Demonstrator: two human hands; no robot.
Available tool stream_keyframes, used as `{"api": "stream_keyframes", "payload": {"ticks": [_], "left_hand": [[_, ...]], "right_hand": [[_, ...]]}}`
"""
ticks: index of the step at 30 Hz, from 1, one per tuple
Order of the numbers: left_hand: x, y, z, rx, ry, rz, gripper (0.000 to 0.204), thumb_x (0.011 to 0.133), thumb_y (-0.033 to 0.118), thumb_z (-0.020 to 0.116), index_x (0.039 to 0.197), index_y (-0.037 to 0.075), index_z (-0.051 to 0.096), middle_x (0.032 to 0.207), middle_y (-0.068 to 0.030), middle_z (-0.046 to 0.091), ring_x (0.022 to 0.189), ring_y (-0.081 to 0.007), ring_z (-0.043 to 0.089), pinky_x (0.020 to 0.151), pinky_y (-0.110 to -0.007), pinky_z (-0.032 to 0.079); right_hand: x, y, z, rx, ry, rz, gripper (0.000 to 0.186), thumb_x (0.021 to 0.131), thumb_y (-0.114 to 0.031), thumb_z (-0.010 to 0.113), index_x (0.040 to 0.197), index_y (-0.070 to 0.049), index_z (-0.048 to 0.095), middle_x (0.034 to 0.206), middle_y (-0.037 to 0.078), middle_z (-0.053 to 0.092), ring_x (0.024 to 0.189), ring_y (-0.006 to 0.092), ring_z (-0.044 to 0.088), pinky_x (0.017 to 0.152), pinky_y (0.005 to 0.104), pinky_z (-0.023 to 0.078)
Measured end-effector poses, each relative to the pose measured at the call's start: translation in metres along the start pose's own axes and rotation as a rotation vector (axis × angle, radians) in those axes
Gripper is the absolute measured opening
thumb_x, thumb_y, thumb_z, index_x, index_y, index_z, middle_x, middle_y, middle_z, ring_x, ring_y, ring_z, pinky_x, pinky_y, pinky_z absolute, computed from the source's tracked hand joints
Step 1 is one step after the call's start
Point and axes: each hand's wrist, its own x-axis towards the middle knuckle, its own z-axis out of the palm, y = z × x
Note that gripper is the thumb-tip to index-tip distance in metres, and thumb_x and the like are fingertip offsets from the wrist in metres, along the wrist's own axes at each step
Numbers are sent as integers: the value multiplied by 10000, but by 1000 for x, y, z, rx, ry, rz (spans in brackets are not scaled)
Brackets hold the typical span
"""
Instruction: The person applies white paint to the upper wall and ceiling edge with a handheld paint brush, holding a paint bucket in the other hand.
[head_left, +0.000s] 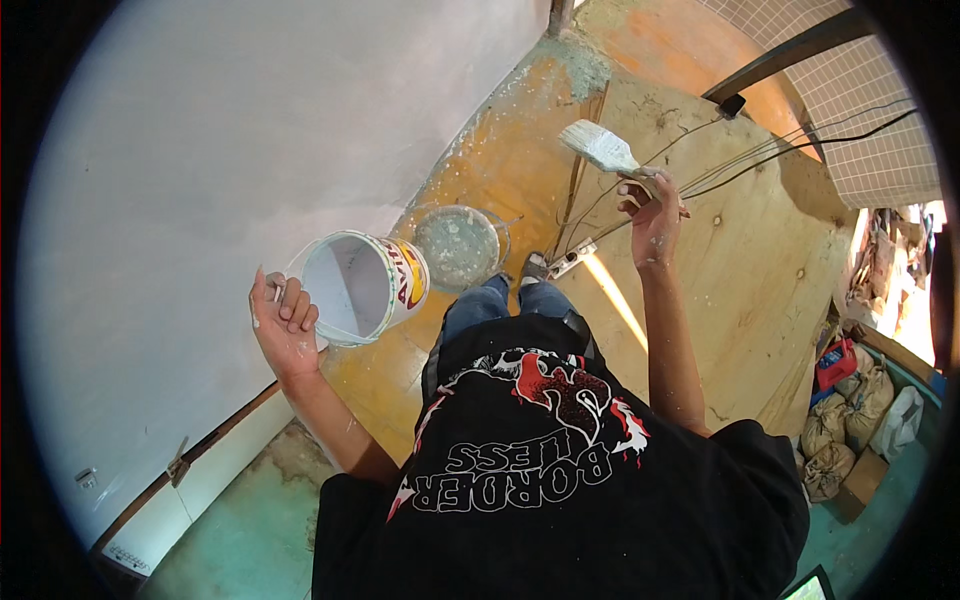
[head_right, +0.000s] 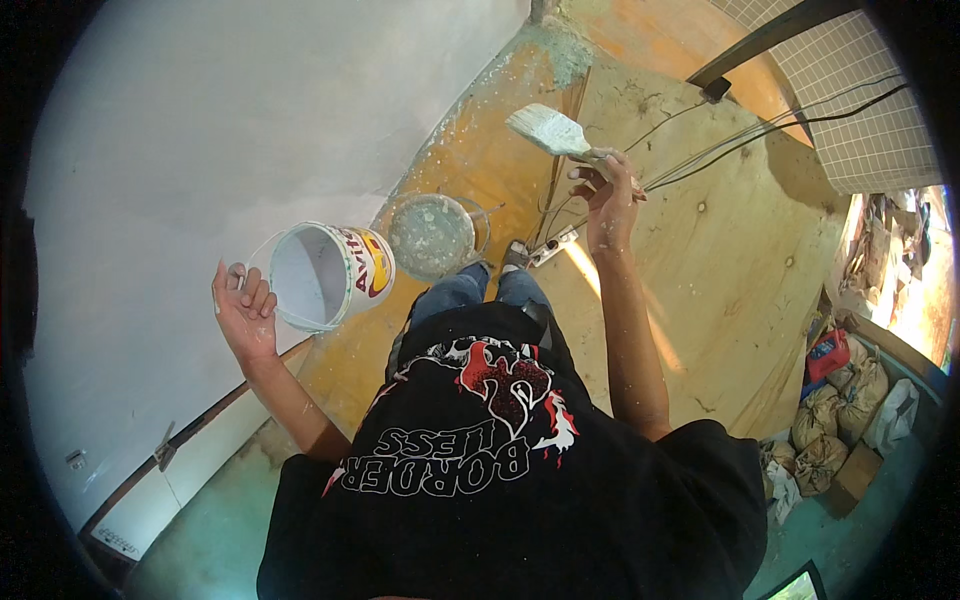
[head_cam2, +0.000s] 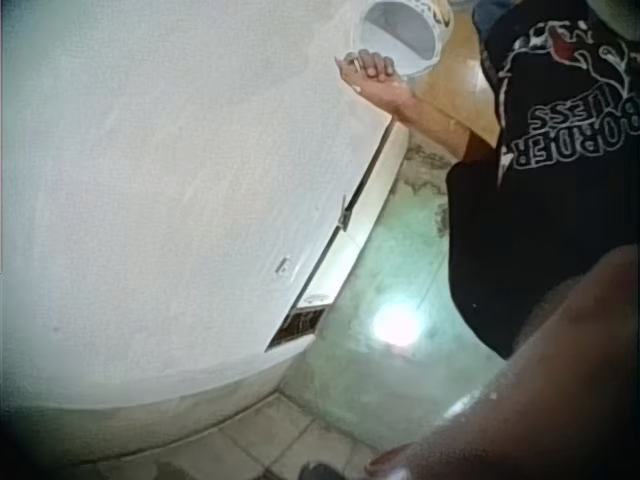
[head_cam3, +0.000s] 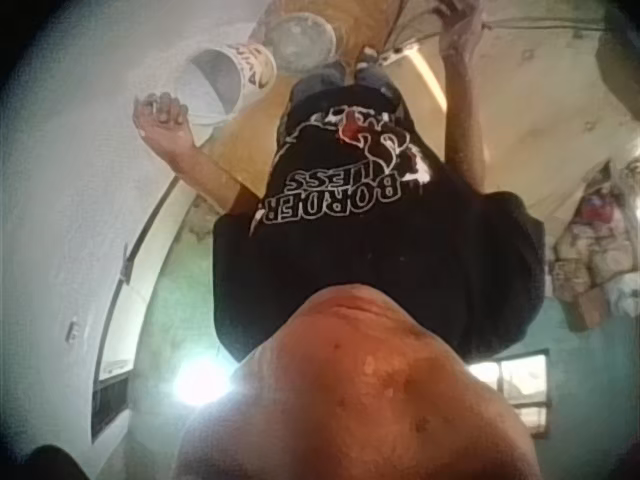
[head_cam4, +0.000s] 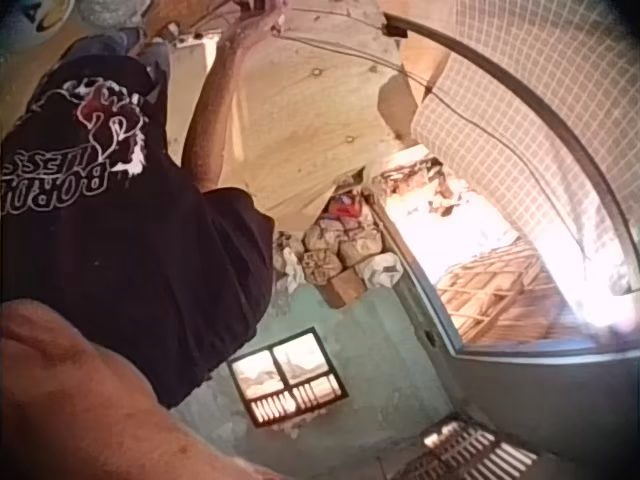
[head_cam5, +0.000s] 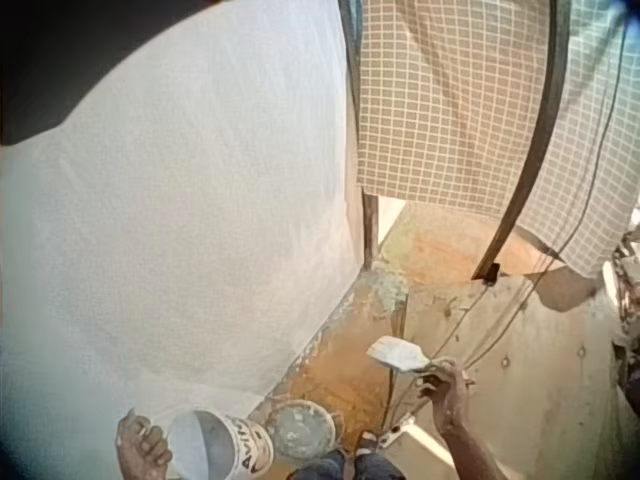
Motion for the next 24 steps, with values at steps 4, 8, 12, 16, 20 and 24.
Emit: {"api": "stream_keyframes", "payload": {"ticks": [4, 8, 12, 16, 20, 24], "left_hand": [[-1, -3, -1, 3, -9, -6, 304, 984, 360, 513, 801, 117, 507, 574, 49, 266, 439, -50, 213, 429, -205, 230], [1, -4, -5, -16, -2, -15, 304, 979, 360, 523, 799, 116, 503, 574, 50, 264, 440, -52, 213, 436, -209, 230], [5, 3, -15, -46, -48, 11, 284, 994, 338, 497, 841, 99, 486, 568, 36, 289, 424, -65, 249, 429, -218, 265], [15, 16, -33, -68, -60, 38, 282, 994, 336, 498, 847, 96, 488, 569, 36, 287, 427, -64, 248, 430, -219, 265], [24, 30, -55, -58, -100, 54, 281, 992, 334, 500, 837, 101, 497, 570, 43, 286, 433, -58, 246, 431, -218, 257], [45, 27, -82, 7, -152, 21, 292, 989, 343, 511, 813, 110, 510, 571, 54, 285, 445, -47, 239, 440, -208, 237]], "right_hand": [[-6, 0, -1, -4, 32, 30, 250, 952, -283, 504, 1090, -93, 588, 1010, 79, 668, 842, 179, 627, 664, 301, 494], [-10, 2, 0, 30, 21, 11, 237, 958, -237, 505, 1099, -62, 581, 1015, 126, 676, 817, 216, 645, 649, 336, 513], [-24, 1, 9, 25, 34, -6, 236, 957, -239, 505, 1092, -63, 586, 1009, 126, 675, 818, 215, 645, 640, 332, 515], [-38, 8, 17, 2, 47, -36, 233, 953, -245, 511, 1083, -70, 595, 991, 116, 673, 821, 207, 644, 646, 330, 514], [-59, 26, 35, -15, 114, -57, 240, 951, -258, 519, 1090, -75, 588, 986, 108, 674, 826, 203, 642, 657, 327, 507], [-80, 51, 57, -50, 139, -65, 258, 950, -268, 524, 1108, -73, 582, 1003, 107, 671, 833, 205, 641, 658, 328, 502]]}}
